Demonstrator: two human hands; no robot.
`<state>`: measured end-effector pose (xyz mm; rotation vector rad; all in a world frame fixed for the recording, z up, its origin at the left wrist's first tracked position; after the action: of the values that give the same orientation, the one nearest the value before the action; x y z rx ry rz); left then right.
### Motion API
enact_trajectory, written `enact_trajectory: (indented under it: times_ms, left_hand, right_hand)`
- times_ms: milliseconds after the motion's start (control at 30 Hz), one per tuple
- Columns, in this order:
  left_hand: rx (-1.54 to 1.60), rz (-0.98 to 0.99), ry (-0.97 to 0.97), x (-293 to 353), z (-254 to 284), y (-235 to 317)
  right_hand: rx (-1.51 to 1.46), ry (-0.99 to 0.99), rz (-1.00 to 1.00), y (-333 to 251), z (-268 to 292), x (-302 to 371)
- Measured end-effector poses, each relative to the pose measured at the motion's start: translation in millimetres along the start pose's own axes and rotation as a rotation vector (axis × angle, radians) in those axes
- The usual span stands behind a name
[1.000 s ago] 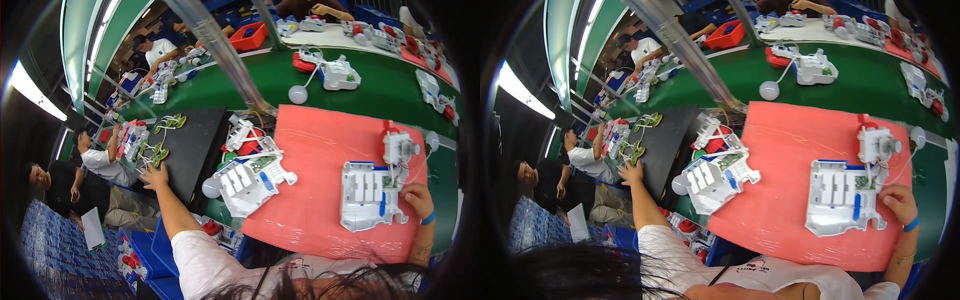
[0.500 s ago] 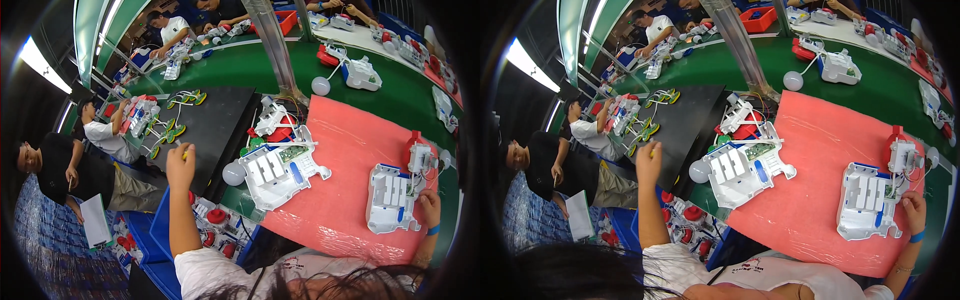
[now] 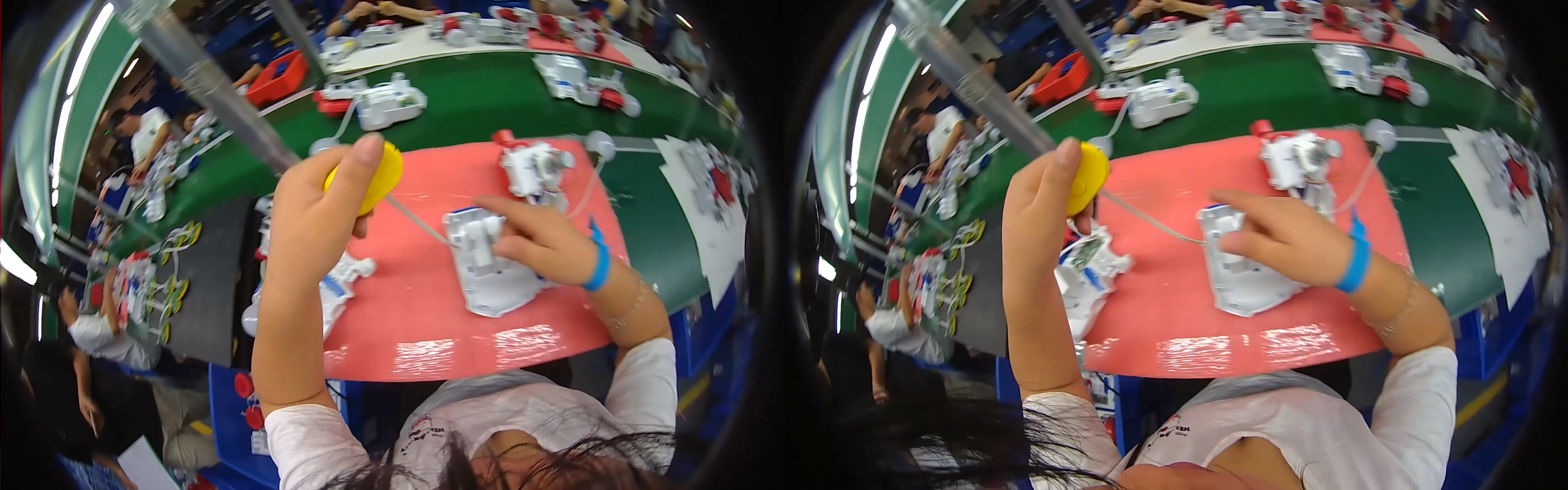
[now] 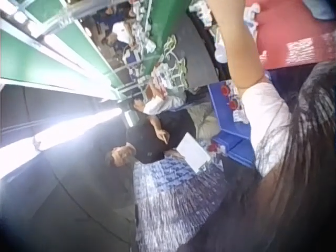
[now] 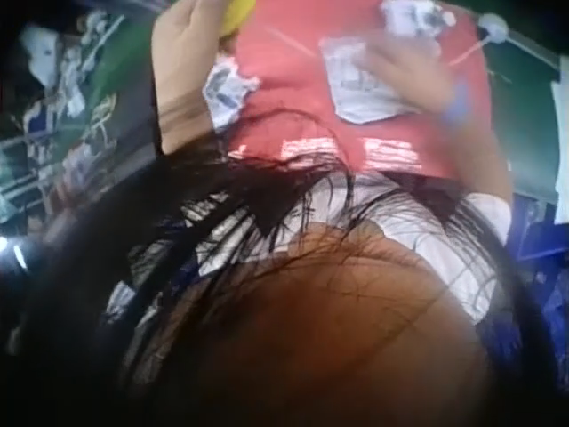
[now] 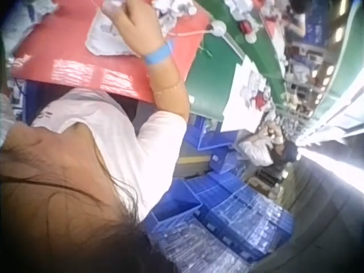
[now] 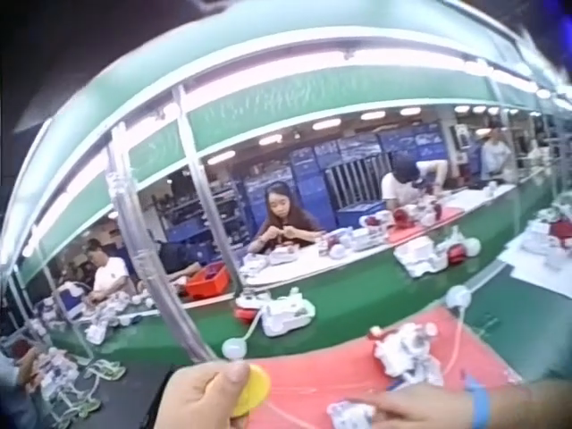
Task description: Assembling LED light fixtures by connecting internal wiring and securing components at a factory assembly line.
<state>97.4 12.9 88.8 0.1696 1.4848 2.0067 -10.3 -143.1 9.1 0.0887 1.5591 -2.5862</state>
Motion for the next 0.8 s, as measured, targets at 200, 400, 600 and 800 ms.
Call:
enact_trajectory:
  times_ms: [200,400,600,800]
  left_hand:
    - [0.145,-0.051,-0.206,-33.0,-106.9,19.1]
    - [0.212,-0.087,-0.274,-30.7,-155.9,32.0]
    - [0.076,-0.005,-0.295,-45.1,-172.7,-5.5]
    - [0.145,0.029,-0.242,-46.1,-165.1,-18.3]
  right_hand:
    - [0.22,0.137,0.269,28.5,34.7,25.5]
    - [0.224,0.056,0.088,57.0,59.8,32.3]
    - [0.229,-0.005,-0.008,96.3,48.2,23.0]
    - [0.229,0.07,0.08,101.2,51.7,21.1]
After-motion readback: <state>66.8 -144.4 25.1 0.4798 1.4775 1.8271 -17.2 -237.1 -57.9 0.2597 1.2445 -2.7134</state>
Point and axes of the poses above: each hand's wrist, its own x-axis away from the middle knuckle, its own z-axis out of the back of the hand, y = z × x, the point moved 8 cm from there along -x, towards the middle knuckle, and after that the axes turned 3 degrees about -x, right-handed, at the moved point
